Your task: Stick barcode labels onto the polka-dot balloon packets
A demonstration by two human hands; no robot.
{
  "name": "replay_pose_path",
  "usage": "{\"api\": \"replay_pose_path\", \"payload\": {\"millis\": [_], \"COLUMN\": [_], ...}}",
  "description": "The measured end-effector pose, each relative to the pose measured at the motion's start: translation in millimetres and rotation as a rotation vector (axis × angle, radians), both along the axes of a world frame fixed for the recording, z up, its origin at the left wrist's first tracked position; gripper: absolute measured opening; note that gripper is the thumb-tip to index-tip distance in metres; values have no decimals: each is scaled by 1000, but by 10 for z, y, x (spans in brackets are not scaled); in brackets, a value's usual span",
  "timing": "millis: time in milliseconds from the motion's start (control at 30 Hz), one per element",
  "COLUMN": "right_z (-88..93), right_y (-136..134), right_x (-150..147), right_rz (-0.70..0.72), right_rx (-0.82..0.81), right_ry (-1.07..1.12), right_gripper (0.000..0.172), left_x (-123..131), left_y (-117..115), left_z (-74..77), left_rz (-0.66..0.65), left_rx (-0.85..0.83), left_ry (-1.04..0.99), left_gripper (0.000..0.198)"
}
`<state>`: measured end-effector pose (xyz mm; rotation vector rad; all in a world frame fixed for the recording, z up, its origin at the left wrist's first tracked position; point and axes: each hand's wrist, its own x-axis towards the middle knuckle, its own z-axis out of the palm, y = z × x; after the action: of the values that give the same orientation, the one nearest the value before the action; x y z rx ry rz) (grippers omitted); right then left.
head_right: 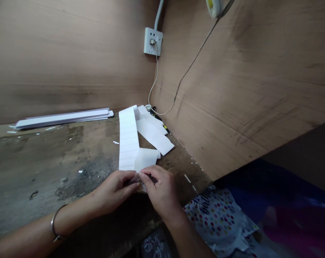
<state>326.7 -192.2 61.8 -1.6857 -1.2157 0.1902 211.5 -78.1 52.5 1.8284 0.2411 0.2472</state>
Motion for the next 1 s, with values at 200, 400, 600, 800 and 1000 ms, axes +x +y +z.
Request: {"api": "replay_pose_path", "payload": {"millis": [200, 400, 600, 800, 1000], "right_z": [-111, -133, -78, -122, 226], "right_y": [48, 42, -21, 84, -274], "right_x": [12, 187, 165, -8, 449], "right_rz": [-104, 147, -20, -125, -591], "right_rx": [-61, 67, 40, 157, 412], "right_ry": [294, 916, 163, -11, 91], "right_gripper": [19, 46, 28, 12, 22], "left_x": [-12, -26, -22, -1, -31], "left_y": [25, 46, 27, 27, 68], "left_z": [-53, -72, -55, -28, -147], "left_rz": [-6, -10, 28, 55, 61], "left_rx": [-26, -266, -337, -250, -250], "left_ry": [10, 28, 1, 7, 69], "left_gripper": [17, 18, 21, 21, 35]}}
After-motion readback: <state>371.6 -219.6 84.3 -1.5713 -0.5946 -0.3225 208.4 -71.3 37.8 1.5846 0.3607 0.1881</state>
